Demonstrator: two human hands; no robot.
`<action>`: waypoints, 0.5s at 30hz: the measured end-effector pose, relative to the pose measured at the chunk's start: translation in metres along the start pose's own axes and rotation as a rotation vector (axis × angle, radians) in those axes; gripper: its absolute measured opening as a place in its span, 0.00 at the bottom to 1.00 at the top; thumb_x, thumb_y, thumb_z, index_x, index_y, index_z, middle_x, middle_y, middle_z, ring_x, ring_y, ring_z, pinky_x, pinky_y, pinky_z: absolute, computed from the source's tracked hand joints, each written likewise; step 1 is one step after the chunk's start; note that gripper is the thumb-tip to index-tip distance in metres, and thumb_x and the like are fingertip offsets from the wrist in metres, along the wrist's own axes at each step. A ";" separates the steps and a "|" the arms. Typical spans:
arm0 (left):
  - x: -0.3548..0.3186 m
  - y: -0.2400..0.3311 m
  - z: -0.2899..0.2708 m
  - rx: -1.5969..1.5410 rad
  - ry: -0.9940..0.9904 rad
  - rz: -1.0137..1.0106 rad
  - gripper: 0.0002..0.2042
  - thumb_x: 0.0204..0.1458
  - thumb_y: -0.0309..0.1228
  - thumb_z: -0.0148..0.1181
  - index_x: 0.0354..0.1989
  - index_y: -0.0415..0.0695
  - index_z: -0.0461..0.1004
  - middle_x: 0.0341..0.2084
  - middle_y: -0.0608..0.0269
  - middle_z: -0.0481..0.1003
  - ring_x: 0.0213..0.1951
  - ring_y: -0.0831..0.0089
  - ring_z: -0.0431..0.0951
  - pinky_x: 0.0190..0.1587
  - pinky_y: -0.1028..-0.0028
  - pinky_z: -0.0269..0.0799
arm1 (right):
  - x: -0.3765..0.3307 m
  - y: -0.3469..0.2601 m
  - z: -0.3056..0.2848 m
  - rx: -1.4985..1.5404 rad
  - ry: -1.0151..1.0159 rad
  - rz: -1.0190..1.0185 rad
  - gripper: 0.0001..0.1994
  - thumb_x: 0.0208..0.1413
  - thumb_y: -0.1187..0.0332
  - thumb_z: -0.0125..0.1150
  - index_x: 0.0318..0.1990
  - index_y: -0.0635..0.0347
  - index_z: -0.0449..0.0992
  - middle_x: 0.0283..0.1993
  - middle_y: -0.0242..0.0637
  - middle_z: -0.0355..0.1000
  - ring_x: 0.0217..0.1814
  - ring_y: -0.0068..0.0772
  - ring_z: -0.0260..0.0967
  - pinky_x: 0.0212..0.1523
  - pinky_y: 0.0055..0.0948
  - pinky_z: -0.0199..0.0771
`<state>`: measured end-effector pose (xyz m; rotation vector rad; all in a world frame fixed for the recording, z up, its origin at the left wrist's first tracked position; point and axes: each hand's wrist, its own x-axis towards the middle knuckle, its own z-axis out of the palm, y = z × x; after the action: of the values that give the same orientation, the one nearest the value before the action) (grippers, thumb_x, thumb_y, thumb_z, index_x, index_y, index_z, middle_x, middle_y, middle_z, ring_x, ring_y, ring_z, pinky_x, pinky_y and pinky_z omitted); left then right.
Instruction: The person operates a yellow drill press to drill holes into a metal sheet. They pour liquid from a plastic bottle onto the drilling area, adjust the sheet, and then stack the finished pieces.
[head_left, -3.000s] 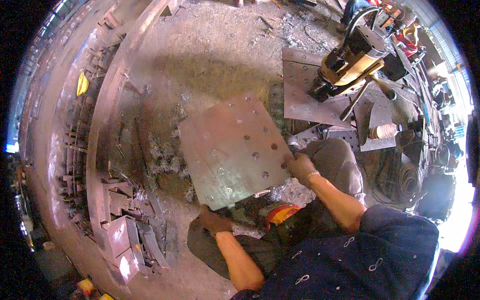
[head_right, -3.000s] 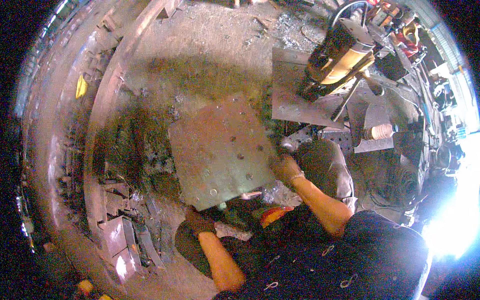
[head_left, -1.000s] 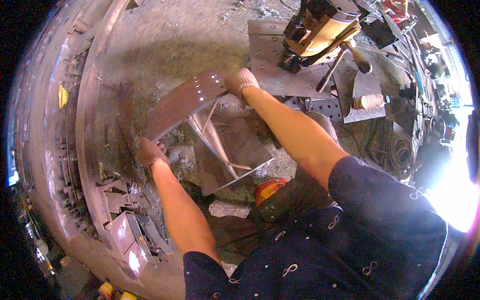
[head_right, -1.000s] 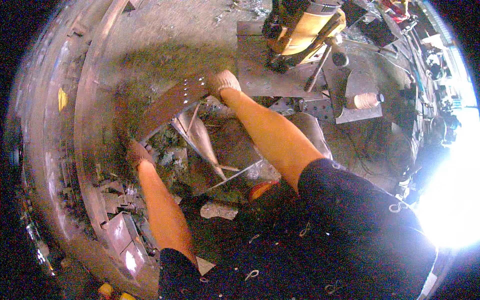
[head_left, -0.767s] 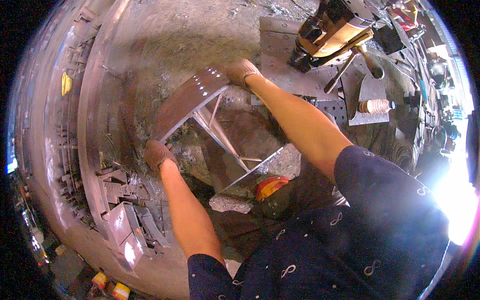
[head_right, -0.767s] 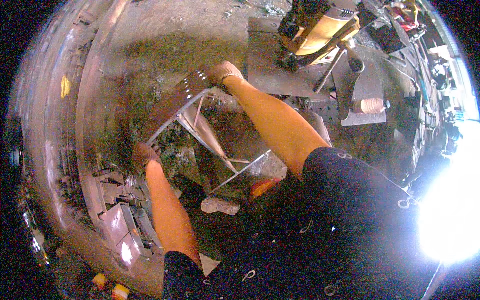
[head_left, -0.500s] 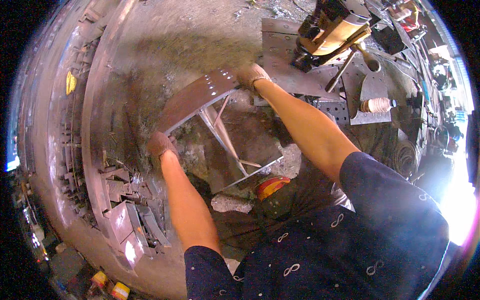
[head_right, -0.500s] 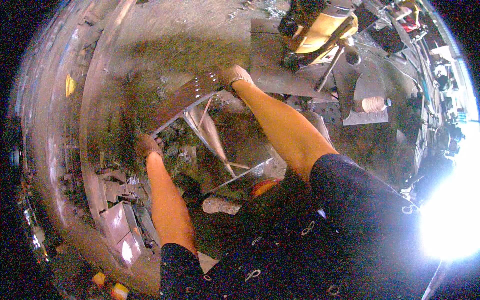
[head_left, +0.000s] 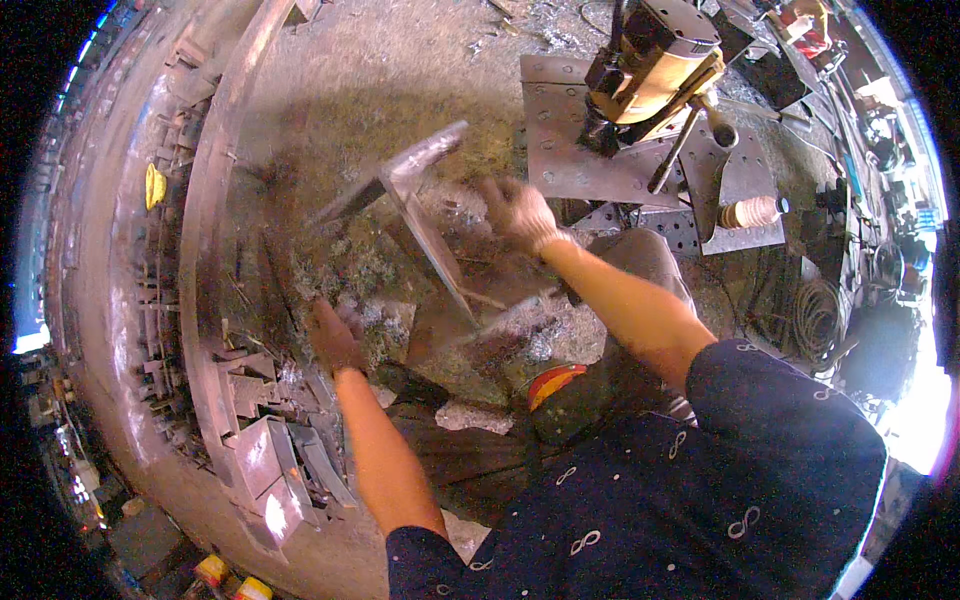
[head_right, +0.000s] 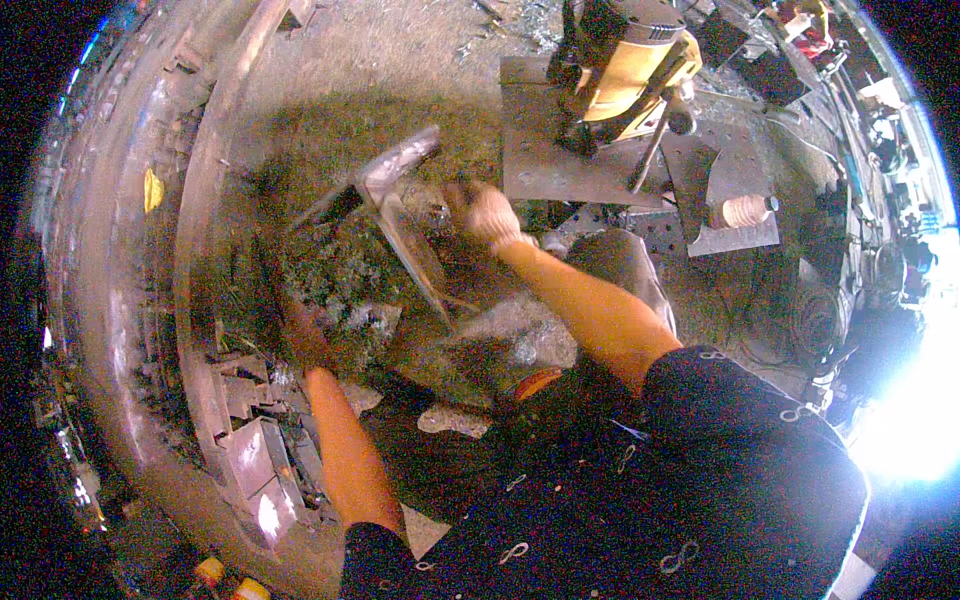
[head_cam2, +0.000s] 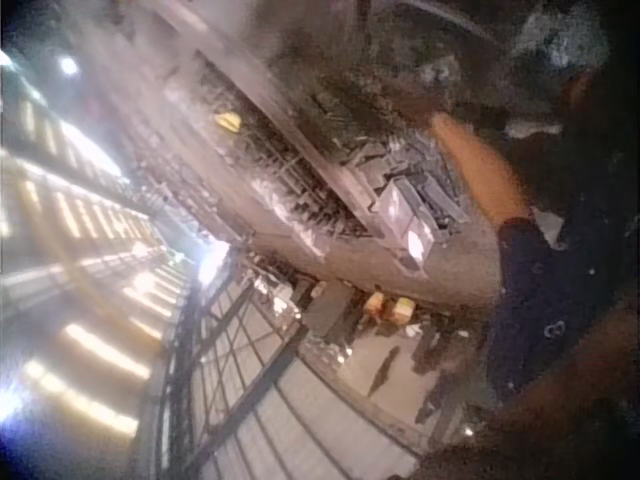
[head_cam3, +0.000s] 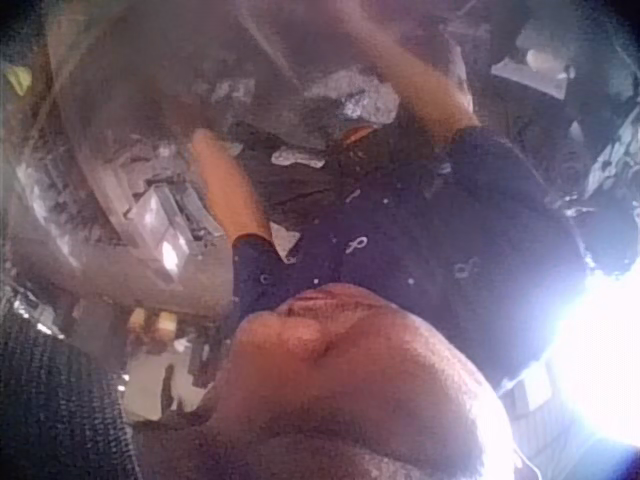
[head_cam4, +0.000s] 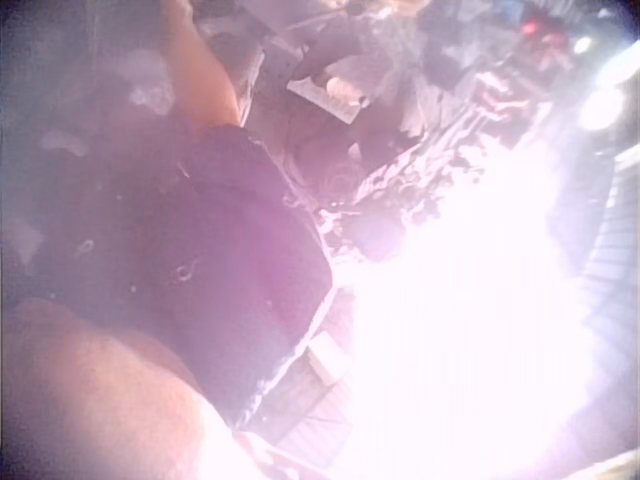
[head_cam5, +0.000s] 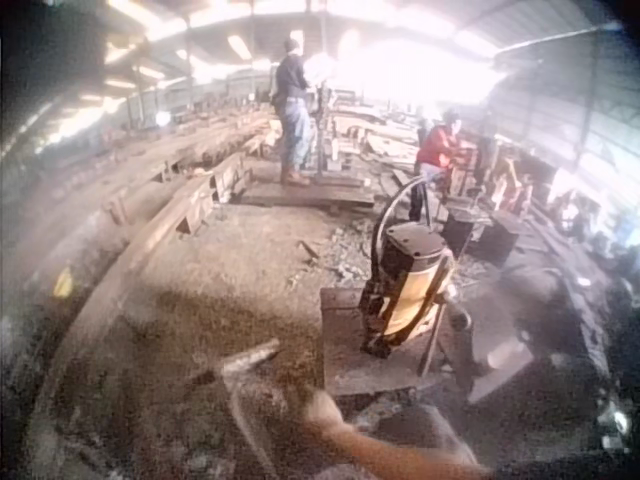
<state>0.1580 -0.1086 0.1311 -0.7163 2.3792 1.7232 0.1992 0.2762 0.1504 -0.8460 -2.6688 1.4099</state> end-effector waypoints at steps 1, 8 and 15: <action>-0.007 -0.030 -0.025 -0.008 0.008 0.005 0.28 0.71 0.54 0.48 0.52 0.36 0.75 0.38 0.54 0.81 0.31 0.66 0.80 0.35 0.65 0.75 | -0.030 0.001 -0.003 0.059 -0.083 -0.056 0.32 0.70 0.39 0.52 0.54 0.64 0.82 0.52 0.62 0.81 0.58 0.67 0.78 0.61 0.55 0.78; -0.108 -0.087 -0.031 0.068 -0.002 0.065 0.19 0.67 0.45 0.59 0.49 0.39 0.81 0.37 0.57 0.82 0.38 0.63 0.79 0.45 0.61 0.75 | -0.149 0.097 0.014 -0.065 -0.271 -0.061 0.21 0.68 0.51 0.60 0.50 0.62 0.83 0.45 0.54 0.83 0.49 0.56 0.82 0.52 0.46 0.79; -0.251 -0.112 0.073 0.376 -0.422 0.147 0.24 0.61 0.50 0.63 0.49 0.38 0.81 0.39 0.47 0.84 0.40 0.53 0.84 0.47 0.55 0.77 | -0.202 0.143 0.004 -0.423 -0.555 -0.137 0.24 0.67 0.49 0.54 0.52 0.59 0.84 0.50 0.57 0.82 0.54 0.64 0.80 0.59 0.55 0.77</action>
<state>0.4151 0.0080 0.1001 -0.1109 2.3827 1.2505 0.4363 0.2434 0.0860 -0.2811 -3.4396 1.2041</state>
